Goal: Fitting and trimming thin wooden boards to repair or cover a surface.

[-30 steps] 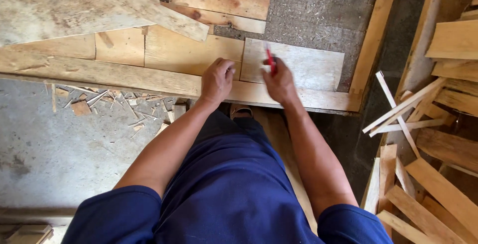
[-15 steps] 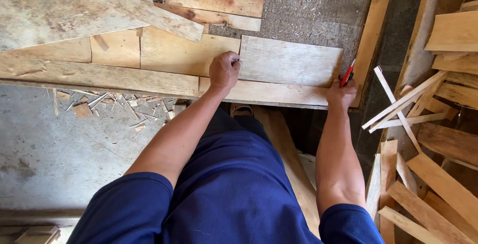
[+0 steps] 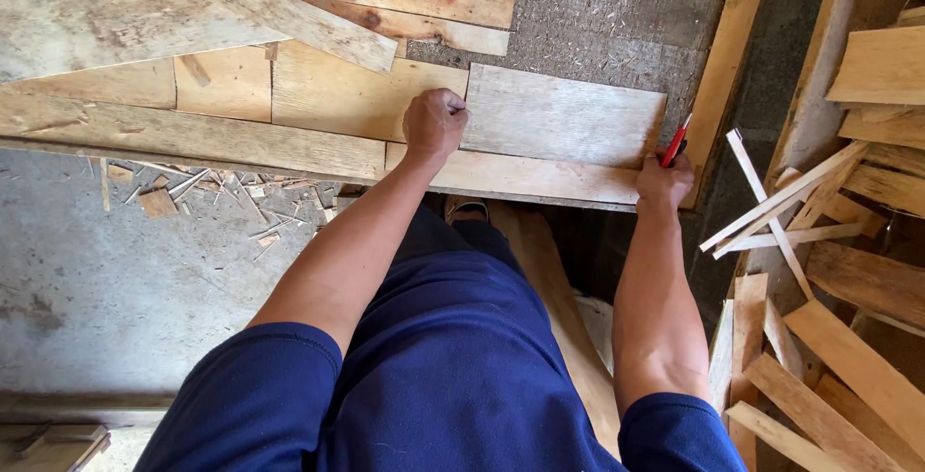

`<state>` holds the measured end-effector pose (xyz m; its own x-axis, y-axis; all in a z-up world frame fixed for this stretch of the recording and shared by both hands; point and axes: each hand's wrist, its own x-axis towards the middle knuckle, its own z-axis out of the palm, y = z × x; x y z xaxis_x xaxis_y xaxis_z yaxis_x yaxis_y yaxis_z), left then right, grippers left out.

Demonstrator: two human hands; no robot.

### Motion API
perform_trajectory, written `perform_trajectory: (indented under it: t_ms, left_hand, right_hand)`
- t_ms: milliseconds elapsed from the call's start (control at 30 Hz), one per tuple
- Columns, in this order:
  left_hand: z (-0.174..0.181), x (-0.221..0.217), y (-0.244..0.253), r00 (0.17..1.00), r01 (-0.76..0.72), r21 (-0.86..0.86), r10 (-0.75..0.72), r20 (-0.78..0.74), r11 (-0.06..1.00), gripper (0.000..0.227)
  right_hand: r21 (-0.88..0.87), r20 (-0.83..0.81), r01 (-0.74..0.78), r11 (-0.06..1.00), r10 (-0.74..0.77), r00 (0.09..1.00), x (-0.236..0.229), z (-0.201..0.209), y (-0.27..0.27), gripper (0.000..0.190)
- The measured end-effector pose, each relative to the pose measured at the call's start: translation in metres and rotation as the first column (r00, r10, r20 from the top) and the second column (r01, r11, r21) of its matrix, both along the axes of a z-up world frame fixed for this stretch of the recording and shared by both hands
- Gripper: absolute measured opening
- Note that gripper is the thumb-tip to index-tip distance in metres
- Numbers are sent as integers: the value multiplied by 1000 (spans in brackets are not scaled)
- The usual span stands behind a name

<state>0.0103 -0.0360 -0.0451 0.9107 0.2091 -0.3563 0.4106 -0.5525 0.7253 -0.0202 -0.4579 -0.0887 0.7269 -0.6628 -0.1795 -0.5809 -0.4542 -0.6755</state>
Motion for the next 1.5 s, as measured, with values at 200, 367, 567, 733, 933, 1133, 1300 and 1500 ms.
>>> perform_trajectory:
  t_ms: [200,367,567,733,933,1133,1300,1500]
  left_hand:
    - [-4,3,1,1000,8,37,-8,-7,999,8]
    - [-2,5,2,1000,26,32,-26,-8,999,8]
    - [-8,4,2,999,13,15,-12,-41,1000,9]
    - [-6,-1,-3,999,30,75,-31,11,997,8]
    - [5,-13,-15,982,84,231,-119,144,969,37]
    - [-5,-14,-23,943,237,420,-311,116,876,44]
    - [-1,-12,-22,927,246,453,-345,149,857,43]
    - [6,-13,-21,928,246,438,-340,150,865,44]
  right_hand:
    - [48,35,21,999,-23,999,1,-16,-8,16]
    - [116,46,56,992,-62,997,4,-24,-16,15]
    - [115,61,44,992,-52,997,2,-25,-15,14]
    - [145,-20,95,985,-93,995,4,-2,1,13]
    - [131,101,35,991,-48,994,4,-6,4,22]
    - [-146,-34,-93,985,89,995,15,83,86,27]
    - [-118,-151,-539,834,521,840,37,118,159,22]
    - [-270,-467,-884,383,751,468,68,110,210,23]
